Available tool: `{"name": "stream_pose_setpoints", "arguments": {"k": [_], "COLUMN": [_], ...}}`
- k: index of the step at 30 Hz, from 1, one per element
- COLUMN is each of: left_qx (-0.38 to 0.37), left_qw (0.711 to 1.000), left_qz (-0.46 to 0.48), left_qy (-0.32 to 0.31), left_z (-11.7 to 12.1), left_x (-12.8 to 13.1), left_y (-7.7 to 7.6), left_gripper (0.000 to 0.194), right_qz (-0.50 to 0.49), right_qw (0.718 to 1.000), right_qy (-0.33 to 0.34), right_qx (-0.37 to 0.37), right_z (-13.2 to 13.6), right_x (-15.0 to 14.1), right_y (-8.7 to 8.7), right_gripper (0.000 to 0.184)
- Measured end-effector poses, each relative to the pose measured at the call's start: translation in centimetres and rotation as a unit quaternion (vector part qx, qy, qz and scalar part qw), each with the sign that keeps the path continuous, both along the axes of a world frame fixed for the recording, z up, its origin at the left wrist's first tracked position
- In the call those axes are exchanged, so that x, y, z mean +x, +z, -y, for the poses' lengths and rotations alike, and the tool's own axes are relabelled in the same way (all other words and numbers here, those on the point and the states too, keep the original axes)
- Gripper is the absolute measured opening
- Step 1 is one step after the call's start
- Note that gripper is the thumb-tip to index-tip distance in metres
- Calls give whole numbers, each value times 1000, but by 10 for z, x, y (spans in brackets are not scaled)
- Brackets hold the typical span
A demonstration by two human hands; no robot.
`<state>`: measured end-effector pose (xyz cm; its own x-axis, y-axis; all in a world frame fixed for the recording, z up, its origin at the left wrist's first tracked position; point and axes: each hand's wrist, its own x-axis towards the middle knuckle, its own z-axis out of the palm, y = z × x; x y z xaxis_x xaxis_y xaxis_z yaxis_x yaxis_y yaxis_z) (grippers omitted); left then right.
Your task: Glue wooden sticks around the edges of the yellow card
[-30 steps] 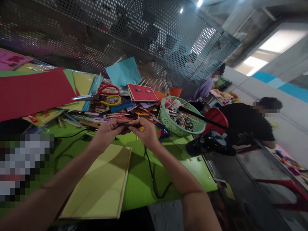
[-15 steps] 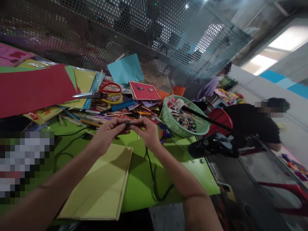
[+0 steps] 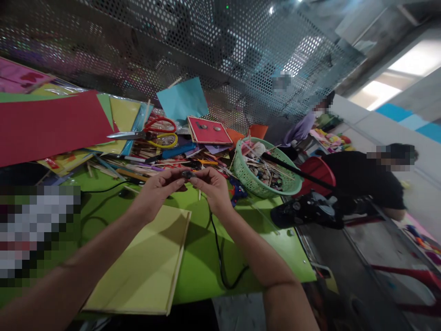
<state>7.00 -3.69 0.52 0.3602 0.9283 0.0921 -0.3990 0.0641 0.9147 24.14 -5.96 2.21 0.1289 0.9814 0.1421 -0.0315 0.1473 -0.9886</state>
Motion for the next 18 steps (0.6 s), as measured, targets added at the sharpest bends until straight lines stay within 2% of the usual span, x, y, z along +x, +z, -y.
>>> {"name": "stream_pose_setpoints", "arguments": {"k": [5, 9, 13, 18], "left_qx": [61, 115, 178, 227], "left_qw": [997, 987, 967, 948], "left_qz": [-53, -103, -172, -206], "left_qy": [18, 40, 63, 85], "left_z": [1, 3, 6, 9], "left_x": [2, 1, 0, 1], "left_y": [-2, -2, -3, -6], "left_gripper": [39, 31, 28, 32], "right_qz": [-44, -20, -15, 7], "right_qw": [995, 991, 990, 993], "right_qy": [71, 114, 103, 86], "right_qx": [-48, -69, -94, -85], "right_z": [2, 4, 4, 4], "right_x": [-5, -4, -2, -5], "right_y": [-2, -2, -1, 0], "right_gripper": [41, 39, 43, 46]}}
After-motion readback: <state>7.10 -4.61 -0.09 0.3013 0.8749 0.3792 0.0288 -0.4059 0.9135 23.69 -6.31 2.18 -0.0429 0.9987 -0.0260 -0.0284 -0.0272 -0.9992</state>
